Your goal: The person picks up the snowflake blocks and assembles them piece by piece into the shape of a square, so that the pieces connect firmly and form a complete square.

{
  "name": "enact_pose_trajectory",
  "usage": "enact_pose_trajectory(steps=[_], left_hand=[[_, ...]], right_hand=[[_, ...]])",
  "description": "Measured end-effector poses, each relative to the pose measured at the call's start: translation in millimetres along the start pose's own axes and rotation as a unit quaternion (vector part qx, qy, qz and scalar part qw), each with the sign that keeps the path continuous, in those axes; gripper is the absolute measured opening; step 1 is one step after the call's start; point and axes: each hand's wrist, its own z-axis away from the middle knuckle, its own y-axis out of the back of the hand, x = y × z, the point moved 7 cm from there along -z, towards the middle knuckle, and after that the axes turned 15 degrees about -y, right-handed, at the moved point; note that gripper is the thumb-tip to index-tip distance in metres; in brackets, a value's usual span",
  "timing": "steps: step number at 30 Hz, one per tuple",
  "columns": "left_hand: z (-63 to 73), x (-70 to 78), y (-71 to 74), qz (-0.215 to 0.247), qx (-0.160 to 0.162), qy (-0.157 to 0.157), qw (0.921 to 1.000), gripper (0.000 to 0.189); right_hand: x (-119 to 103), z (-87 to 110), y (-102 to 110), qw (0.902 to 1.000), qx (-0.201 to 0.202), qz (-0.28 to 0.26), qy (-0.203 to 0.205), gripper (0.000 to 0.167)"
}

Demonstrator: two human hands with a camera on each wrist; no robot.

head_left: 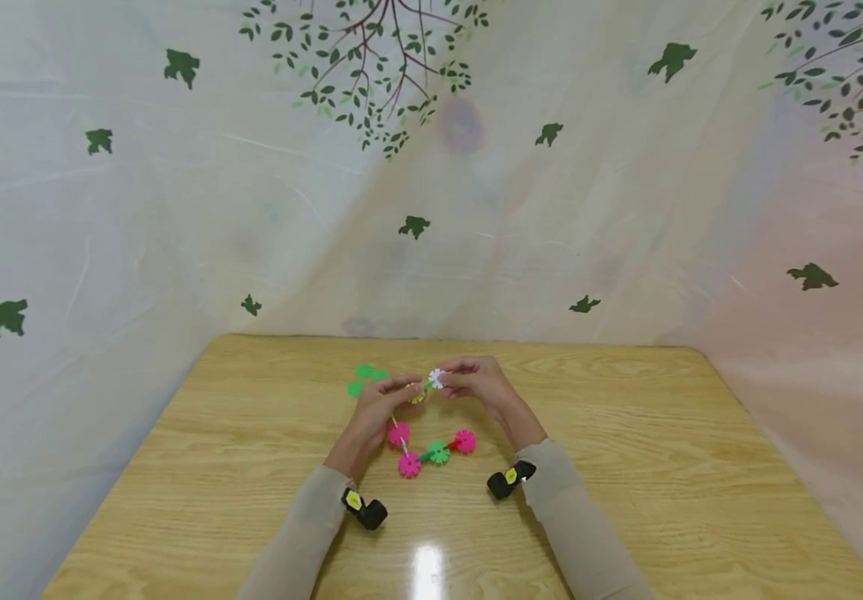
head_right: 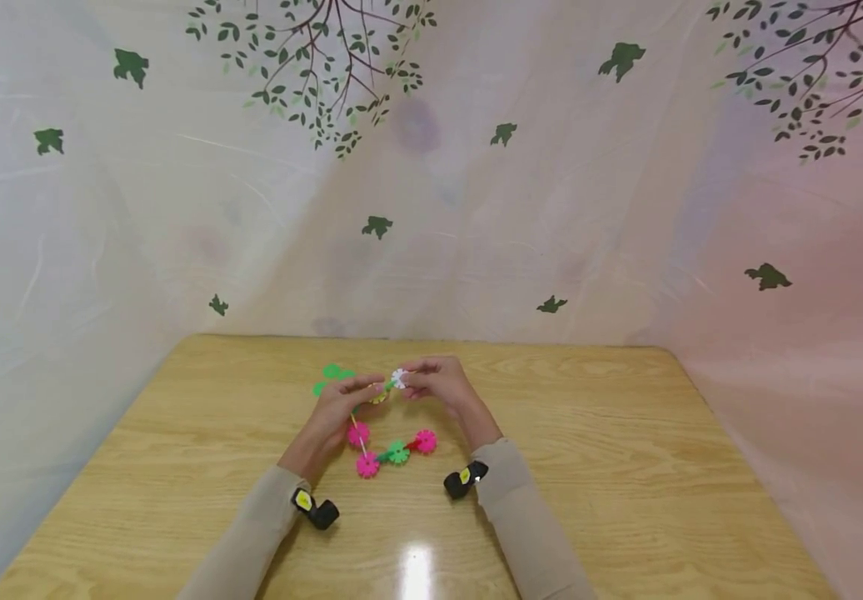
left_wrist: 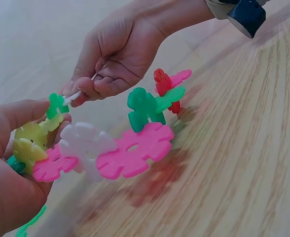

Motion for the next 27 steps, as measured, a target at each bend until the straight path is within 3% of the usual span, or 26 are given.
enact_pose_trajectory(steps=[9,17,21,27], left_hand=[[0.6,1.2,2.2,-0.029,-0.012,-0.004,0.9995,0.031],[2.6,-3.9,0.0,-0.057,-0.065,0.019,0.996,0.035],[7.4,-5.0,1.4,-0.087,-0.102,0.029,0.9906,0.037],[11.5,0.4,11.6,-0.146,-0.163,0.024,0.9754,0.036]], right_hand=[[2.5,-2.1,-0.2,0.9999,-0.008,0.008,-0.01,0.032],[0.8,3.2,1.1,0.998,-0.02,0.053,-0.027,0.034],[2.8,5.2,-2.7,0.9962,-0.025,0.075,-0.038,0.029],[2.4,10.4,-13.9,0.9898,-0.043,0.129,-0.042,0.022]])
